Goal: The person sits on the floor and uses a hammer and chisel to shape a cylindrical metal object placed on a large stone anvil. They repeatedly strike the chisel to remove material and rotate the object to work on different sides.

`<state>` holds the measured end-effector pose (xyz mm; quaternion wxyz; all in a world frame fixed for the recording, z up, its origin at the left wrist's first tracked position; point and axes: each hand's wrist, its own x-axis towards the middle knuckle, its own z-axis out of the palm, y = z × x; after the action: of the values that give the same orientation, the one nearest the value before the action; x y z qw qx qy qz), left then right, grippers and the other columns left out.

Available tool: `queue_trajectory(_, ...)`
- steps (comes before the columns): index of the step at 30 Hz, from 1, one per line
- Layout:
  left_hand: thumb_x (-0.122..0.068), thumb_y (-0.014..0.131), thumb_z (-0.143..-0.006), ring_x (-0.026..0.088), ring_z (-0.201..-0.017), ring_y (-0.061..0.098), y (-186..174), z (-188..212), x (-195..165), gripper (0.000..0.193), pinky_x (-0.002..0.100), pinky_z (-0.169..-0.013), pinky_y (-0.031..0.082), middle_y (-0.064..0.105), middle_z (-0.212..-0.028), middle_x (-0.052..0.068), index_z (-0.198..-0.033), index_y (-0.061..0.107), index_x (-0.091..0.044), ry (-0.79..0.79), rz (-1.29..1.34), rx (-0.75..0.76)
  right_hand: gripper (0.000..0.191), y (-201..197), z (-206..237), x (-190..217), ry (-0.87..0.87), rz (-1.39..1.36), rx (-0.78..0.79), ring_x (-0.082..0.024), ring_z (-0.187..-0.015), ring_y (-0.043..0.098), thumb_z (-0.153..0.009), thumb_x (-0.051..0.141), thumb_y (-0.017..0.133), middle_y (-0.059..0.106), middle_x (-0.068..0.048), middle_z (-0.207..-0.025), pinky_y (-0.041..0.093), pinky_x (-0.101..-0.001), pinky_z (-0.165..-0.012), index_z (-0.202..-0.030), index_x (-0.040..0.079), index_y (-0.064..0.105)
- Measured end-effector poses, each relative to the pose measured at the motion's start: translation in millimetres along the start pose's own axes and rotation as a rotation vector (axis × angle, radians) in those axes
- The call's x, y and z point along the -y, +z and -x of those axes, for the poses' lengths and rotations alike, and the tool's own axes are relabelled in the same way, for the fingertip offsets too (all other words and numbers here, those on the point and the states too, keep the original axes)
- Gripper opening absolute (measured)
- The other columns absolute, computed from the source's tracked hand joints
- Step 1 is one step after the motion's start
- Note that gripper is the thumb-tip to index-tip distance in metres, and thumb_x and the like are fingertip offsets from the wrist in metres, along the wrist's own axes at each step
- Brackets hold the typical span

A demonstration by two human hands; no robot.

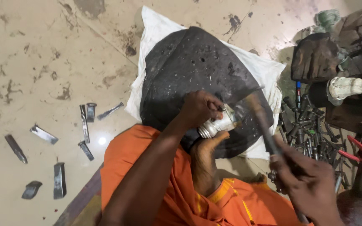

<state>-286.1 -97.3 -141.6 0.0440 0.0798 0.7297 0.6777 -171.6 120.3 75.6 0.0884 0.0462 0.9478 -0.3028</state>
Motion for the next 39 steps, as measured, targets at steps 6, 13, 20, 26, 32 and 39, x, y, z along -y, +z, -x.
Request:
queue_trajectory(6,-0.021,0.088,-0.065,0.013,-0.068,0.076,1.0,0.8,0.2,0.032,0.029,-0.064,0.060,0.080,-0.077,0.003,-0.095,0.082,-0.010,-0.063,0.091,-0.009,0.045,4.3,8.0,-10.8,0.094,0.032,0.079,-0.009,-0.049,0.049,-0.093,0.007,0.073,0.061,-0.011,-0.056,0.040,-0.0276,-0.043,-0.139,0.003,0.072)
queue_trajectory(13,-0.015,0.089,-0.067,0.011,-0.063,0.073,2.8,3.2,-1.5,0.022,0.029,-0.059,0.058,0.078,-0.072,0.003,-0.087,0.082,-0.009,-0.020,0.058,-0.004,0.045,11.2,16.4,-15.5,-0.141,-0.001,0.013,-0.005,-0.047,0.057,-0.089,0.005,0.071,0.068,-0.001,-0.060,0.043,-0.0224,-0.042,-0.134,0.001,0.069)
queue_trajectory(20,-0.013,0.087,-0.068,0.010,-0.063,0.073,1.6,6.5,-7.3,0.022,0.028,-0.059,0.058,0.077,-0.071,0.003,-0.088,0.081,-0.007,0.019,0.155,0.002,0.048,20.4,28.9,-6.8,-0.079,-0.033,-0.064,-0.005,-0.052,0.056,-0.086,0.003,0.071,0.068,-0.002,-0.064,0.043,-0.0214,-0.045,-0.134,0.001,0.067)
queue_trajectory(26,-0.013,0.089,-0.067,0.010,-0.064,0.074,1.7,7.9,-10.6,0.025,0.028,-0.060,0.058,0.078,-0.073,0.004,-0.088,0.080,-0.006,0.104,0.059,-0.034,0.046,22.4,35.5,-20.9,-0.136,-0.047,-0.056,-0.002,-0.052,0.056,-0.093,0.004,0.071,0.066,-0.002,-0.068,0.044,-0.0191,-0.045,-0.139,0.001,0.068)
queue_trajectory(32,-0.013,0.086,-0.070,0.010,-0.063,0.074,3.5,11.4,-13.5,0.018,0.028,-0.061,0.059,0.078,-0.072,0.003,-0.086,0.081,-0.009,0.098,0.069,-0.042,0.045,27.3,39.1,-35.9,-0.220,0.023,-0.168,-0.002,-0.061,0.060,-0.094,0.003,0.070,0.070,-0.003,-0.078,0.047,-0.0173,-0.052,-0.139,-0.001,0.065)
queue_trajectory(39,-0.015,0.083,-0.075,0.010,-0.066,0.076,2.2,10.0,-16.3,0.010,0.028,-0.062,0.060,0.079,-0.075,0.002,-0.084,0.081,-0.011,0.167,0.082,0.001,0.046,36.2,51.0,-29.7,-0.091,-0.094,-0.274,-0.003,-0.066,0.062,-0.093,0.004,0.070,0.072,-0.004,-0.083,0.051,-0.0191,-0.059,-0.138,0.001,0.065)
